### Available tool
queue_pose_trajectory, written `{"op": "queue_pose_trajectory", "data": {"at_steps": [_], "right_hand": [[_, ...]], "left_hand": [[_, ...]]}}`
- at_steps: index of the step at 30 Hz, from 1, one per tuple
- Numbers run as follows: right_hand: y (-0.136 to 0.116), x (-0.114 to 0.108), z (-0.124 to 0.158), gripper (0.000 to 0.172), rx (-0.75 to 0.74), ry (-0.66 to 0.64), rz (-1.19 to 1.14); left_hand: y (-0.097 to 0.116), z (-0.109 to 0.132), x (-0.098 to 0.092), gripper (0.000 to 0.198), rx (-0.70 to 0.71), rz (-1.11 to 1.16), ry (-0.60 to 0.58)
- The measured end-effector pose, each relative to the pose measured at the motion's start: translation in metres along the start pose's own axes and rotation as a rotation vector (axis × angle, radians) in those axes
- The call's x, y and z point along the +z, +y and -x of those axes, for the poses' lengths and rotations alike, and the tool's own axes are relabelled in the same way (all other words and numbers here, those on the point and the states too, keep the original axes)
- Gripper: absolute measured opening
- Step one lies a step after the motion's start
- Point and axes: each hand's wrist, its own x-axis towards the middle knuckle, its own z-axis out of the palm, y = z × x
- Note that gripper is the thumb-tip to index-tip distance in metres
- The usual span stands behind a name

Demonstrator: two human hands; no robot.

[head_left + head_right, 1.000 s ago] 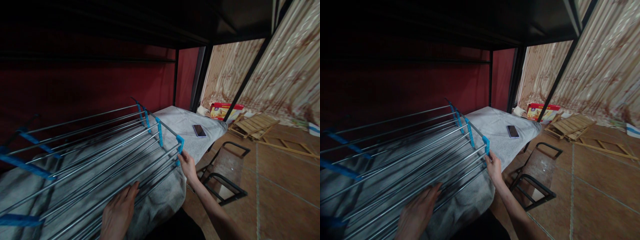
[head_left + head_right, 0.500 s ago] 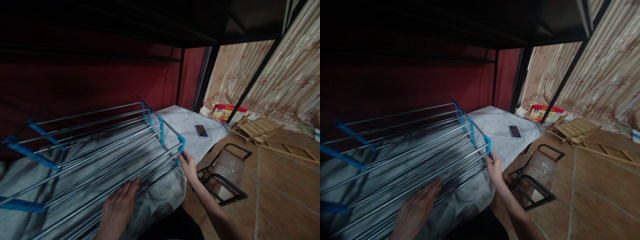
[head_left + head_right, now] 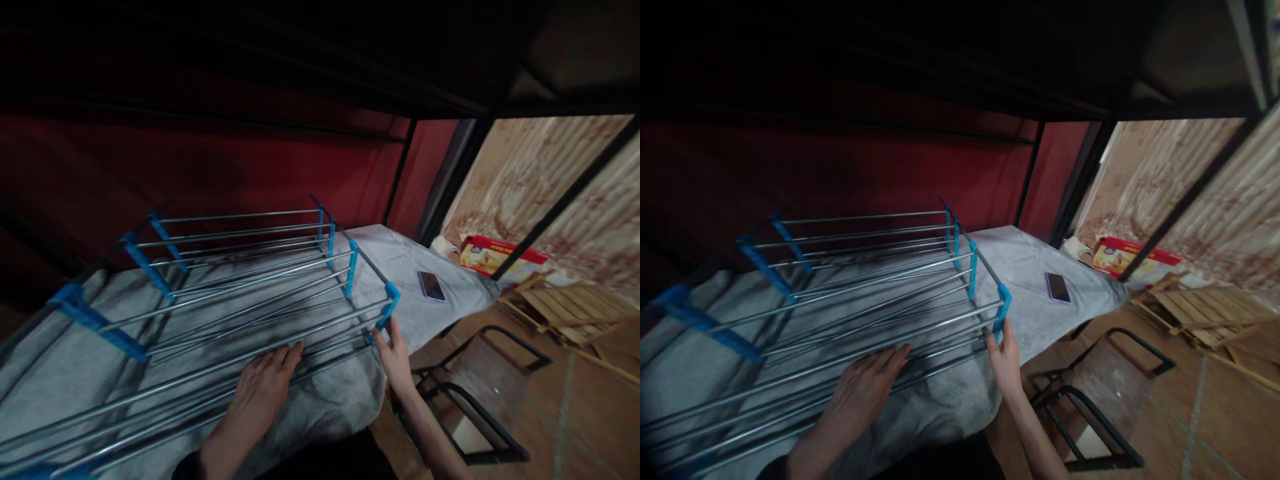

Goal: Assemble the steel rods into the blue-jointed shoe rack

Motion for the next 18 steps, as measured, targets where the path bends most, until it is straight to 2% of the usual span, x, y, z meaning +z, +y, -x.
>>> {"op": "queue_pose_trajectory", "data": {"at_steps": [1,4,6,8,10,12,15,18], "right_hand": [[-0.001,-0.001,0.006,0.055,0.021,-0.010,-0.021],[-0.009,-0.005,0.028,0.058,0.046,0.114,-0.047],[-0.021,-0.006,0.039,0.050,-0.116,0.067,-0.043],[-0.037,-0.001,0.045,0.041,-0.379,-0.111,-0.042],[-0.057,0.011,0.048,0.040,-0.642,-0.258,-0.020],[-0.077,0.026,0.047,0.041,-0.820,-0.321,0.029],[-0.103,0.051,0.044,0.041,-0.948,-0.344,0.091],[-0.121,0.067,0.039,0.042,-0.944,-0.379,0.102]], "left_hand": [[0.003,0.001,-0.002,0.051,-0.016,0.008,-0.012],[0.011,0.005,-0.012,0.052,-0.062,0.039,-0.058],[0.011,0.008,-0.022,0.041,-0.074,0.036,-0.090],[0.008,0.012,-0.032,0.033,-0.096,0.014,-0.102],[0.003,0.020,-0.040,0.026,-0.130,-0.015,-0.106],[-0.001,0.029,-0.045,0.021,-0.173,-0.037,-0.110],[-0.008,0.041,-0.046,0.014,-0.221,-0.053,-0.097],[-0.012,0.049,-0.041,0.010,-0.235,-0.065,-0.061]]}}
